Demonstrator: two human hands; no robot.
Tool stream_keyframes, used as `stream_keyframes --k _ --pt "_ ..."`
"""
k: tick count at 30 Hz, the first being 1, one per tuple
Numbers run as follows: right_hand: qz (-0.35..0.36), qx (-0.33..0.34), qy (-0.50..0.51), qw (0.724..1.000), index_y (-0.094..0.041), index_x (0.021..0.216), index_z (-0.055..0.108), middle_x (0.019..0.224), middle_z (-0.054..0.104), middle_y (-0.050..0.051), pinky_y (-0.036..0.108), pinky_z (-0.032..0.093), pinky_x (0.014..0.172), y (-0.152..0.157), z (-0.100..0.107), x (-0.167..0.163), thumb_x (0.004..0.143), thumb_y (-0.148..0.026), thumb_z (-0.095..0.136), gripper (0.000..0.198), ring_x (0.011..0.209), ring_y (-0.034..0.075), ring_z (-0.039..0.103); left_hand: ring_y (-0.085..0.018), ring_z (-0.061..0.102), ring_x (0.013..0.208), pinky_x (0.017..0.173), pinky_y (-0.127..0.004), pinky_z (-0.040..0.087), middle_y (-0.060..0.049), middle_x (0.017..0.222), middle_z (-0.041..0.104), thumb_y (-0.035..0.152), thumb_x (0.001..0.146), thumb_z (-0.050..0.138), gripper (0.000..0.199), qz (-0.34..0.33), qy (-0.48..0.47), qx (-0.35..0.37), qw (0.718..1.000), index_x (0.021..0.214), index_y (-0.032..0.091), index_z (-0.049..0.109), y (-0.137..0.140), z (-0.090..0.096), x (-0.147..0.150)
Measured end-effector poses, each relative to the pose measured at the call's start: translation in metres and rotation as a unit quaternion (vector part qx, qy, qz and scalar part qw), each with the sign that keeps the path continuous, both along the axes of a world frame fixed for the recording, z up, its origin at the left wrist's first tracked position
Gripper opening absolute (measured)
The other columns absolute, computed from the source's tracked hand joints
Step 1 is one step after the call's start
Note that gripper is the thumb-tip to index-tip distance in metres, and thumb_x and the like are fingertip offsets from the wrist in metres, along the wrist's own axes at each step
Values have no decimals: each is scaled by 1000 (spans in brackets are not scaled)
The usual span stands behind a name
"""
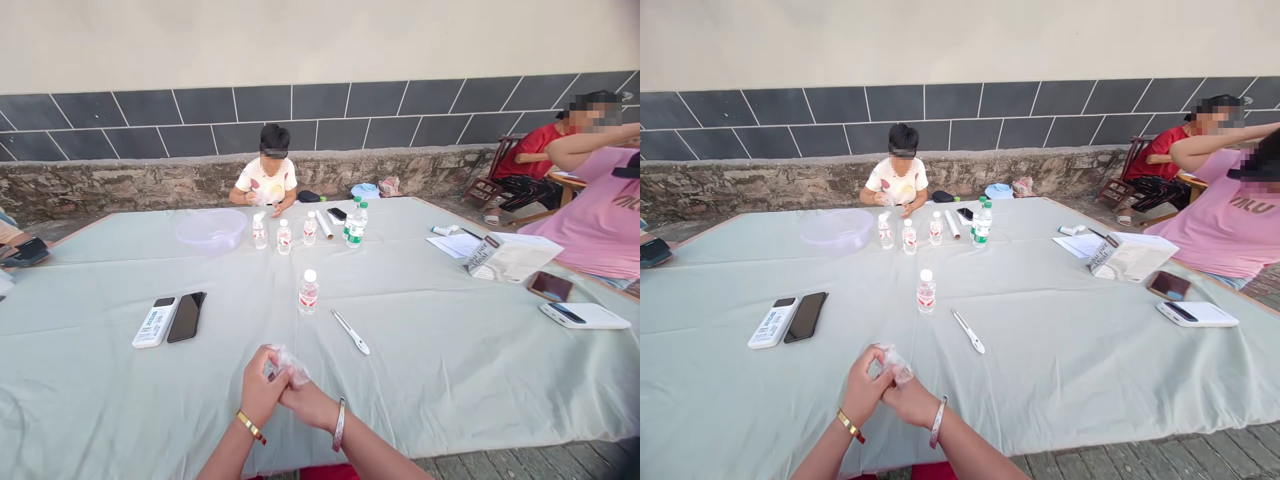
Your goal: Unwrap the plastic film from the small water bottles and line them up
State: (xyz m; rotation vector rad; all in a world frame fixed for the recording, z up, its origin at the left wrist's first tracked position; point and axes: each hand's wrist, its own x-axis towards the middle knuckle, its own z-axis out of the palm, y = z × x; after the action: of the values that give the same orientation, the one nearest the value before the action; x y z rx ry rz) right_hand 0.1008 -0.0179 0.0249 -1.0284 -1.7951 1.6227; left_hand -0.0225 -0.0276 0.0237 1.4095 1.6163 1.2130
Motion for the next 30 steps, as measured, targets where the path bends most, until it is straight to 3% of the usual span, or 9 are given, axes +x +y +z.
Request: stream_keyframes --k 4,6,8,10,15,20,24,27,30 --pt "8 52 -36 998 -28 106 59 99 62 1 27 45 66 18 -9 13 63 -14 50 45 76 16 59 -10 43 53 53 -25 41 7 63 44 28 61 60 23 103 -113 -58 987 74 24 42 17 -17 -12" --pt "-118 88 -92 985 -27 110 58 104 61 3 31 45 72 40 -15 30 69 -19 50 43 75 17 59 -11 50 60 59 -25 45 6 74 50 27 55 64 36 141 -206 -63 966 85 24 43 23 -24 -20" --pt "-275 101 -155 944 -23 116 53 101 59 5 33 44 73 67 -23 47 74 -27 50 42 70 17 57 -13 56 69 66 -29 49 3 84 54 26 51 67 50 164 -297 -76 938 96 25 44 26 -29 -25" --pt "-352 95 -200 909 -18 124 46 96 58 7 33 42 68 92 -33 57 76 -36 54 52 68 19 56 -14 58 73 69 -31 50 1 87 57 27 50 69 59 148 -365 -97 914 104 25 45 26 -34 -26" --pt "-331 92 -269 900 -13 127 42 70 57 2 29 32 59 143 -55 48 80 -37 57 55 68 21 58 -11 56 65 62 -23 44 0 79 61 28 50 76 52 38 -391 -135 910 98 22 55 28 -44 -24" --pt "-350 79 -300 884 -17 131 41 86 65 6 26 37 65 222 -61 37 83 -38 57 55 84 21 62 -11 49 61 57 -22 39 1 71 58 41 51 81 42 12 -376 -157 913 82 20 62 39 -43 -29" --pt "-385 54 -310 868 -18 133 41 97 68 7 25 41 69 305 -60 31 81 -39 60 59 93 21 63 -12 53 66 58 -23 42 -1 84 59 44 44 86 43 36 -413 -164 895 73 21 64 52 -43 -29" --pt "-407 52 -302 860 -14 134 40 103 68 10 24 41 70 356 -59 23 80 -38 61 63 95 21 62 -11 53 58 56 -25 43 0 77 60 49 45 85 45 27 -414 -197 888 74 22 63 64 -43 -35" --pt "-409 65 -294 862 -8 137 36 110 65 14 25 40 71 394 -59 17 82 -39 59 66 98 21 59 -12 53 55 55 -26 43 1 67 60 51 54 78 43 22 -325 -208 922 81 22 63 92 -31 -59"
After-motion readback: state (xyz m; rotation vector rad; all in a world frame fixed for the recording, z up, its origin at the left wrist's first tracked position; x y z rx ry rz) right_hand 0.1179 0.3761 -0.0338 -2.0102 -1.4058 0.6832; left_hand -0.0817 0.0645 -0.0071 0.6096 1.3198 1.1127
